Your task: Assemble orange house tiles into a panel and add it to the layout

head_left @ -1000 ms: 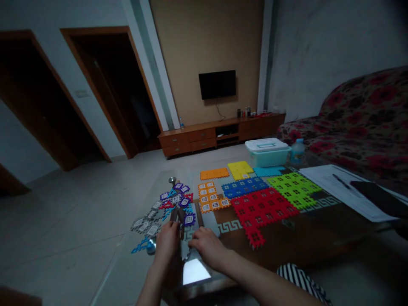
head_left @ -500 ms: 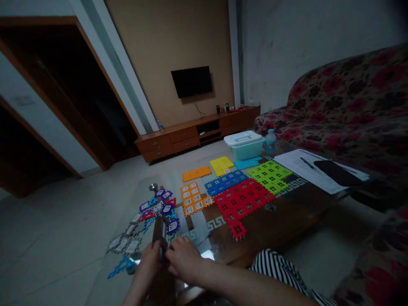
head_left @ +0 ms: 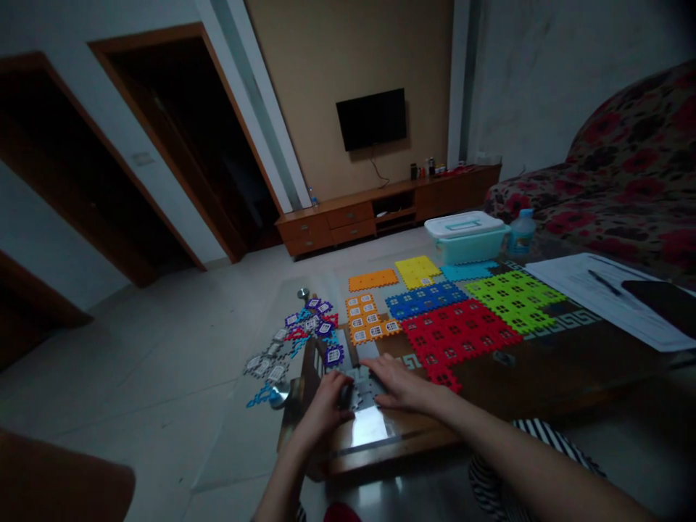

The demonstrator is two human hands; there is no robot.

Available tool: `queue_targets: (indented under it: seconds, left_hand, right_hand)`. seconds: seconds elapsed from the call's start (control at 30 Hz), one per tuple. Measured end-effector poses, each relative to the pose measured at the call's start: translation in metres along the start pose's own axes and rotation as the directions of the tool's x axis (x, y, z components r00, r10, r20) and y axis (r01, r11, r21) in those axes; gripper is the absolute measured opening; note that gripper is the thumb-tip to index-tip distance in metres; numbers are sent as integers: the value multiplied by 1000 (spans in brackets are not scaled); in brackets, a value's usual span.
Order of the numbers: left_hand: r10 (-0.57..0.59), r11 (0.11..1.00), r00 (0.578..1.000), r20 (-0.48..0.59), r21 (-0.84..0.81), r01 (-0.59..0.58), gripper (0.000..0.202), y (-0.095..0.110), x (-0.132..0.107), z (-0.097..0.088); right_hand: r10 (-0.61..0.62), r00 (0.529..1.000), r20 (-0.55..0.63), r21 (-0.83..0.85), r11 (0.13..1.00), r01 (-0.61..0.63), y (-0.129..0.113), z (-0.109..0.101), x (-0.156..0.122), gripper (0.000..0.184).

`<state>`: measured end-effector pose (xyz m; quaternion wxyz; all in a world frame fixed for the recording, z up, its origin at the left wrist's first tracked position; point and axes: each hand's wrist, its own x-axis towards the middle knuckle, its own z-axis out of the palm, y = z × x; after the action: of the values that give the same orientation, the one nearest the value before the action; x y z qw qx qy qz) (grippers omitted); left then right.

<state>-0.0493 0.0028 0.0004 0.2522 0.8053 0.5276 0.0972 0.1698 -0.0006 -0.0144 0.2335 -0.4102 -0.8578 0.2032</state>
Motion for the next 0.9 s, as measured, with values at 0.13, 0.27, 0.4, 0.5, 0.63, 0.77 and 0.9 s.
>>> queue_targets:
  seconds: [0.13, 0.27, 0.4, 0.5, 0.63, 0.77, 0.9]
  left_hand:
    - [58, 989, 998, -15, -134, -59, 71, -5, 2, 3]
    - [63, 978, 998, -15, -200, -65, 76, -10, 3, 5]
    - [68, 982, 997, -22, -174, -71, 68, -9, 1, 7]
    - [62, 986, 998, -26, -151, -65, 68, -9, -1, 8]
    - [67, 985, 997, -25, -160, -70, 68, -9, 0, 8]
    - [104, 984, 994, -21, -141, -106, 64, -8, 1, 7]
    - [112, 982, 993, -33, -147, -116, 64, -5, 1, 6]
  right_hand:
    - [-104, 994, 12, 119, 988, 102, -1, 2, 3, 64]
    - [-96, 995, 17, 170, 981, 92, 0, 7, 9, 63]
    - [-42, 999, -17, 30, 999, 43, 7, 13, 10, 59]
    - [-10, 1000, -16, -62, 998, 9, 14, 16, 11, 53]
    - [-82, 997, -9, 16, 997, 82, 16, 15, 10, 57]
    - [-141, 990, 16, 128, 982, 137, 9, 13, 9, 55]
    - [-156, 988, 18, 187, 971, 150, 4, 12, 10, 52]
